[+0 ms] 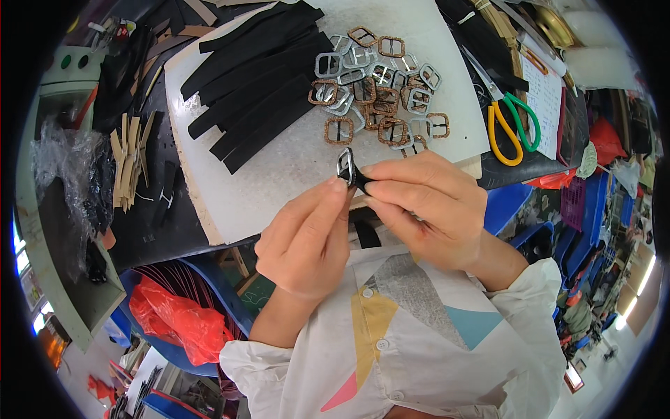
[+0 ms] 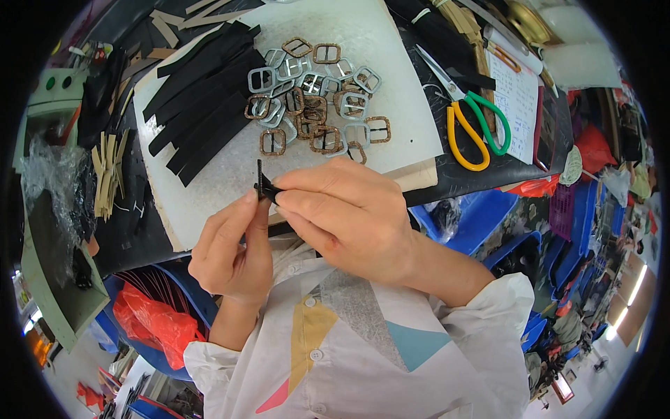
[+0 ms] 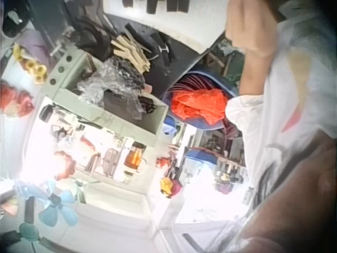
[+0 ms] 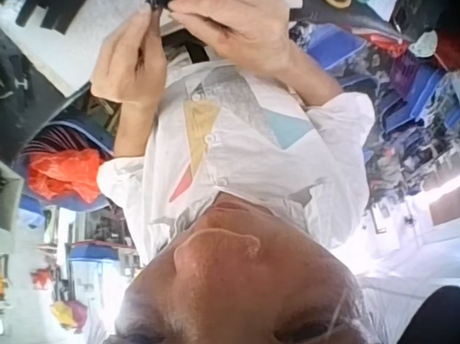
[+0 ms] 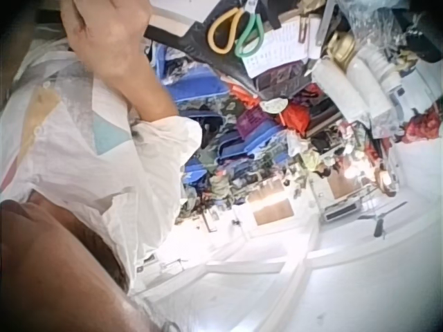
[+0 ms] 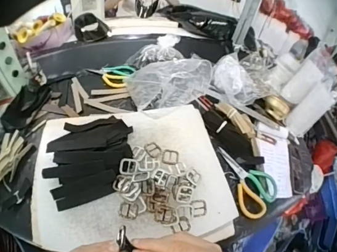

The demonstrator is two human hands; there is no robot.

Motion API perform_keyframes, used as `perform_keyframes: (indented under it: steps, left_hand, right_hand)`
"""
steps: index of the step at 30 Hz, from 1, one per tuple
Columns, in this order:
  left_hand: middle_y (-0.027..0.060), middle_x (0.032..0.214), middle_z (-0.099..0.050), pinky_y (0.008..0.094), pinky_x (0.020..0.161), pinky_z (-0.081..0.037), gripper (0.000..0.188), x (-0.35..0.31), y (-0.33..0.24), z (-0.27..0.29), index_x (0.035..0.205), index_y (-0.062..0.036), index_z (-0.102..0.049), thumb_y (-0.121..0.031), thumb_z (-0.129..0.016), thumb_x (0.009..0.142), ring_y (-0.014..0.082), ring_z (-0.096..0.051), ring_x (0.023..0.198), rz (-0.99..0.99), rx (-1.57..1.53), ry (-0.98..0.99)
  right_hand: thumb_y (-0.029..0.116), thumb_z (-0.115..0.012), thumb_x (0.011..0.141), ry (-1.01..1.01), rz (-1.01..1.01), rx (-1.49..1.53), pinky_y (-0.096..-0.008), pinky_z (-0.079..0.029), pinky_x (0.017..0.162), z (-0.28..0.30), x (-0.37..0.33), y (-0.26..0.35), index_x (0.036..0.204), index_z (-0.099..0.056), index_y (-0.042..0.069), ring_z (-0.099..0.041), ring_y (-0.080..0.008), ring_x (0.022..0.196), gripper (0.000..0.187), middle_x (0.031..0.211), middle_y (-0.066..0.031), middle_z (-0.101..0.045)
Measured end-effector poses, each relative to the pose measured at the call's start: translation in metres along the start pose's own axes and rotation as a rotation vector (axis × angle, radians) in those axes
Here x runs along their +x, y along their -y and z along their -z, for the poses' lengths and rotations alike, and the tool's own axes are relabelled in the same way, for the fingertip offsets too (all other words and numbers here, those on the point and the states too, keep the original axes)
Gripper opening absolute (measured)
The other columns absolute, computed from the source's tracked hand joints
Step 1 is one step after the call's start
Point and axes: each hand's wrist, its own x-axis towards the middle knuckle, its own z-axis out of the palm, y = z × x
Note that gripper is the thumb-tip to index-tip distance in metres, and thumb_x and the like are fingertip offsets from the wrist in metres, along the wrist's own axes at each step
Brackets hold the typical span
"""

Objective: Manually attaching metal buckles to black synthetic shoe straps.

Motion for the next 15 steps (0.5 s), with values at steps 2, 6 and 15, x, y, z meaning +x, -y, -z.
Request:
perform_keyframes:
  steps: [2,6,15]
  left_hand:
    - [0.0164,0.079,-0.068,0.0238,0.058,-0.054,0.022,0.000,-0.002,0.002,0.089,0.0035,-0.069,0.011,-0.072,0.069,0.0186,-0.068,0.066,0.100,-0.085,0.000]
    - [0.0158,0.081,-0.068,0.0227,0.062,-0.054,0.018,-0.002,-0.007,0.003,0.090,0.0062,-0.067,0.012,-0.069,0.073,0.0166,-0.067,0.069,0.346,-0.250,-0.045]
    - [0.0141,0.078,-0.068,0.0217,0.063,-0.052,0.019,-0.010,-0.005,0.000,0.090,0.0066,-0.067,0.013,-0.071,0.072,0.0146,-0.067,0.071,0.428,-0.293,-0.100]
  right_hand:
    - [-0.005,-0.073,0.060,-0.026,0.096,-0.023,-0.0290,-0.049,0.055,-0.001,0.002,-0.004,0.080,-0.065,-0.002,-0.062,-0.0238,0.067,0.022,0.086,-0.0132,-0.066]
    - [-0.005,-0.074,0.059,-0.118,0.135,-0.154,-0.0296,-0.049,0.057,-0.003,-0.003,-0.001,0.080,-0.065,-0.003,-0.063,-0.0246,0.068,0.023,0.086,-0.0133,-0.067]
    - [-0.004,-0.074,0.062,-0.178,-0.063,0.039,-0.0289,-0.051,0.057,-0.010,-0.004,0.002,0.079,-0.067,-0.001,-0.065,-0.0256,0.069,0.019,0.083,-0.0147,-0.067]
